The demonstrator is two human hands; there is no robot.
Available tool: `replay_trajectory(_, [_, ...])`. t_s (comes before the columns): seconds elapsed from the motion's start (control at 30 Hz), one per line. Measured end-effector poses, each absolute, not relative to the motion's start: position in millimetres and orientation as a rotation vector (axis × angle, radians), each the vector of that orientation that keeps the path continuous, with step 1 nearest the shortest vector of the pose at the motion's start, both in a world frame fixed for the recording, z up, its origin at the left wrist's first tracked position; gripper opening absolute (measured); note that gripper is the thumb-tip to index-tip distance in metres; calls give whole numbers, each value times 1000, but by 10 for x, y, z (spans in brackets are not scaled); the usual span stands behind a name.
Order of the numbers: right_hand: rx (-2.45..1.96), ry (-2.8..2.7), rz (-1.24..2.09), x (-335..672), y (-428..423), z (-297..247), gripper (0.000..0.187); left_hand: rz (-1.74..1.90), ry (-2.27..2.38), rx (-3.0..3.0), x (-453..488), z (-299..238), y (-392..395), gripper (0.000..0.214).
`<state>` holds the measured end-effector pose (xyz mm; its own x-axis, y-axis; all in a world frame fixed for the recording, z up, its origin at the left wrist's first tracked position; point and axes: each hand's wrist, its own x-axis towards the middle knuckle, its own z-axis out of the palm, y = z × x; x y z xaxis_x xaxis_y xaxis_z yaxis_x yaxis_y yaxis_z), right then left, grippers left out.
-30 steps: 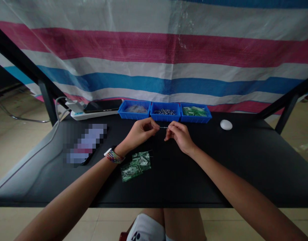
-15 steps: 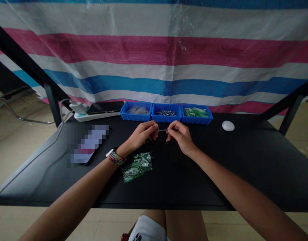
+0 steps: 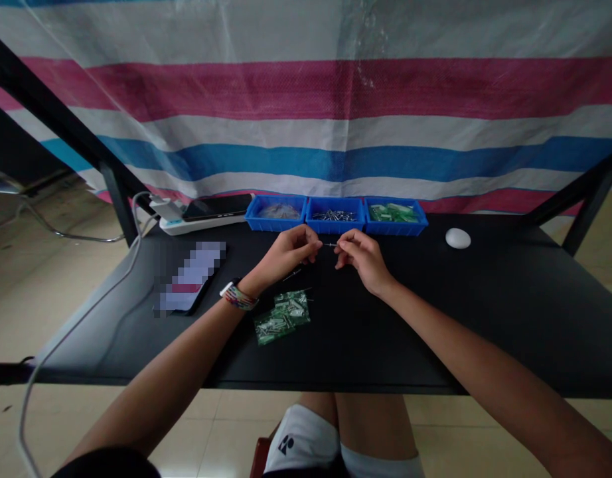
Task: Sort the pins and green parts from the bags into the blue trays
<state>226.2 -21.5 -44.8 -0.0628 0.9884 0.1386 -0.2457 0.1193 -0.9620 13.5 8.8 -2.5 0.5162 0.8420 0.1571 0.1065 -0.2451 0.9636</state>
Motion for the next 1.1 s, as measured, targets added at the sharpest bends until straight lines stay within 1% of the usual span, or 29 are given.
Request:
replay_trajectory(0.17, [-909,-1147,1301,2263,-205,-444,23,868,775,1690,139,-60,122,25])
replay_trajectory(0.3, [-942,-1185,1246,2231,-193,-431,20,902,806,1759,150,-70,108,25])
replay_trajectory(0.43, [-969,-1261,1013,2243,-141,-367,17,874,1042,2167,89,-7,80,15])
replay_trajectory(0.5, [-967,-1297,854,2301,-85,-300,15,701,1192,2423,43,29,84,12])
replay_trajectory(0.57, [-985,-1332,705,2392,-7,-226,12,486,1283,2556,6,44,102,13])
replay_trajectory(0.63, [-1032,-1394,586,2497,80,-165,10,340,1312,2588,-17,35,127,16])
replay_trajectory(0.7, [-1090,-1482,517,2592,148,-128,14,289,1309,2594,-29,7,152,17])
replay_trajectory(0.8, [-1153,-1573,434,2678,172,-112,16,298,1253,2559,-39,-43,186,16])
replay_trajectory(0.9, [-1174,-1559,311,2680,114,-124,17,383,1187,2473,-45,-79,222,23])
replay_trajectory(1.0, [-1148,-1547,365,2597,38,-163,17,562,1074,2297,-41,-85,248,26])
replay_trajectory(1.1, [-1110,-1534,688,2447,-28,-229,15,724,905,1978,-12,-62,240,28])
